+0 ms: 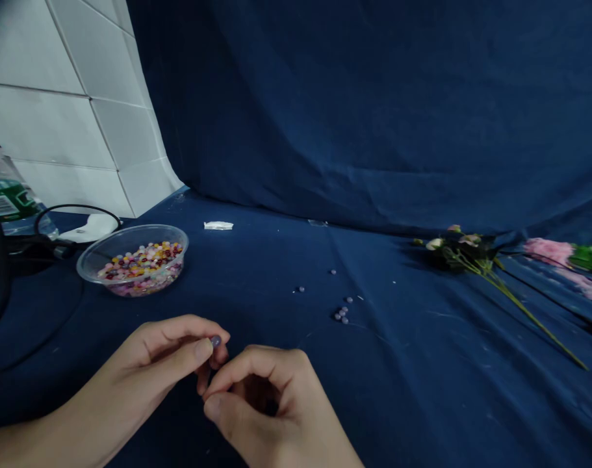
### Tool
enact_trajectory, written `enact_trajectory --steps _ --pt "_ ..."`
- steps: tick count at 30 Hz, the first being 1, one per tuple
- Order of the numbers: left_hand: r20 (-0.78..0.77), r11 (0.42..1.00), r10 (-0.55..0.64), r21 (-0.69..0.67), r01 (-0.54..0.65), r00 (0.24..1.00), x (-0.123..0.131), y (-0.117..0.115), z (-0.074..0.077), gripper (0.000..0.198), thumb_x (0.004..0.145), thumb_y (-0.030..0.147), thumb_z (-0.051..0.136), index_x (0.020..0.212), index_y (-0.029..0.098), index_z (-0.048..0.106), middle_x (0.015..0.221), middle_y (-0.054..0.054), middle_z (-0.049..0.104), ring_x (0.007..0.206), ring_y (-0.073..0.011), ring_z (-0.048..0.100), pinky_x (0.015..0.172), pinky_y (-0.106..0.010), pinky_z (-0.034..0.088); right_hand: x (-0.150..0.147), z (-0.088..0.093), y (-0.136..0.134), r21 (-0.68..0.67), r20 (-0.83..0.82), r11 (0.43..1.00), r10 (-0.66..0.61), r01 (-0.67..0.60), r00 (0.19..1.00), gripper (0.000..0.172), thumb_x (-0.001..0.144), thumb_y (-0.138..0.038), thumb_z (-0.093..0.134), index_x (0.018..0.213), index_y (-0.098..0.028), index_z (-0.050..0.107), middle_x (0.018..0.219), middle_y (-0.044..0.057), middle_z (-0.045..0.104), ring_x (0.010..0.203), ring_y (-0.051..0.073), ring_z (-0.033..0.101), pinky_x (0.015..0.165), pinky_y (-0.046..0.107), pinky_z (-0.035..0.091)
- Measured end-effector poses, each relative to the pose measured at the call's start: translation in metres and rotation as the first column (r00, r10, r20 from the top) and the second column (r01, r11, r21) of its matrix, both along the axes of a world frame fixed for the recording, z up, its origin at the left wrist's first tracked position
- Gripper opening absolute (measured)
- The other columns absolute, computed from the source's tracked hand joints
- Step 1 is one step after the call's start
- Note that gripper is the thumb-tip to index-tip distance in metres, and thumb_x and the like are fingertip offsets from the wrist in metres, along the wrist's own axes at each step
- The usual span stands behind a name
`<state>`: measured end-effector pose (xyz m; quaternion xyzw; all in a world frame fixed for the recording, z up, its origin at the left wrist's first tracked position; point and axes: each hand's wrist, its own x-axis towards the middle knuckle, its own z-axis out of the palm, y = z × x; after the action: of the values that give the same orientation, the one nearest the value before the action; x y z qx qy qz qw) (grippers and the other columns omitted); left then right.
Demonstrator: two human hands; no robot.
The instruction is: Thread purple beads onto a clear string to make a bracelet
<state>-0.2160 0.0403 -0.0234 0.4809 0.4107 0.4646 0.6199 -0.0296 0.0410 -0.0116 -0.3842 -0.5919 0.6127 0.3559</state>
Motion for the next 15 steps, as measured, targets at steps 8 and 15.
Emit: enact_trajectory --steps 8,15 --pt "0.107 1.000 -0.012 -0.019 0.014 0.994 -0.0007 -0.0010 0.0033 0.017 0.093 0.033 0.069 0.100 0.021 0.078 0.084 -0.002 0.073 0.079 -0.0160 0.063 0.078 -0.030 0.051 -0.0035 0.0028 0.0043 0.003 0.013 0.997 -0.079 0.079 0.997 0.015 0.089 -0.033 0.073 0.080 -0.022 0.078 0.071 -0.001 0.069 0.059 0.009 0.052 0.057 0.019 0.043" --pt "0.020 1.000 0.013 -0.011 -0.013 1.000 -0.0013 -0.0001 0.0038 0.019 0.092 0.033 0.071 0.107 0.023 0.078 0.093 -0.002 0.073 0.084 -0.0163 0.063 0.079 -0.029 0.050 -0.0019 0.0074 -0.0025 0.219 0.074 0.963 -0.177 0.157 0.981 0.010 0.089 -0.029 0.071 0.082 -0.024 0.077 0.076 0.001 0.068 0.067 0.012 0.059 0.058 0.021 0.045"
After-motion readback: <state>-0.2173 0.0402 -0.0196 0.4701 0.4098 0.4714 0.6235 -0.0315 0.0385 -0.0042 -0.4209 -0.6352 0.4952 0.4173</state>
